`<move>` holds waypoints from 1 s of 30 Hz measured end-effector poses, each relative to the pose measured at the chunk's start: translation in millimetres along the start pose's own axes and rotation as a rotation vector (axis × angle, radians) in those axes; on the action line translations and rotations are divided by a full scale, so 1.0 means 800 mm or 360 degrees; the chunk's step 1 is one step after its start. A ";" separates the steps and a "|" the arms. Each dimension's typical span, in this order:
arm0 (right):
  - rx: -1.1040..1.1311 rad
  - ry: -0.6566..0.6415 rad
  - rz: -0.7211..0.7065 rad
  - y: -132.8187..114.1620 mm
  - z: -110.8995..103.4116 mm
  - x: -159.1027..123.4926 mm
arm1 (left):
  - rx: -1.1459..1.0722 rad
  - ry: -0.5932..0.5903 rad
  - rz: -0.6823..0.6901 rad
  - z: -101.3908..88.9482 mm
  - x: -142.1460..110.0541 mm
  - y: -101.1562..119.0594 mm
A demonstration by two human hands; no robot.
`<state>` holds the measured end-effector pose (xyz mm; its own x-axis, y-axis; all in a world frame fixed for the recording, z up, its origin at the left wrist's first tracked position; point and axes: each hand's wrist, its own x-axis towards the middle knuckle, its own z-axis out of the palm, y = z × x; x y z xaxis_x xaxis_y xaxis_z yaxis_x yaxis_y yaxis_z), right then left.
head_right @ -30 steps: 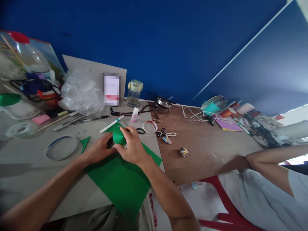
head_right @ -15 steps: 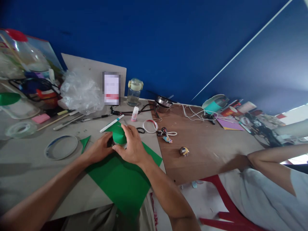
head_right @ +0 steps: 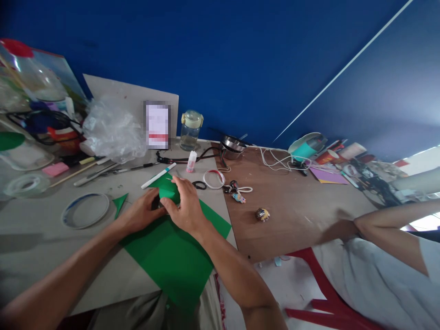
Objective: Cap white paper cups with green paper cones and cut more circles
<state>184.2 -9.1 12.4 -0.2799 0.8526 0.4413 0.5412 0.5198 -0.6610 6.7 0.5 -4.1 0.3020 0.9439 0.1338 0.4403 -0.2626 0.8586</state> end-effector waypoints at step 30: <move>0.0403 -0.0020 0.0288 0.005 0.004 -0.007 | -0.0140 0.0382 -0.0192 -0.015 -0.002 0.009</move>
<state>185.5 -11.8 5.1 -0.2079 0.9322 0.2963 0.3685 0.3553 -0.8591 -0.8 -0.6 7.8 0.0381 0.9905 0.1323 0.3825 -0.1368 0.9138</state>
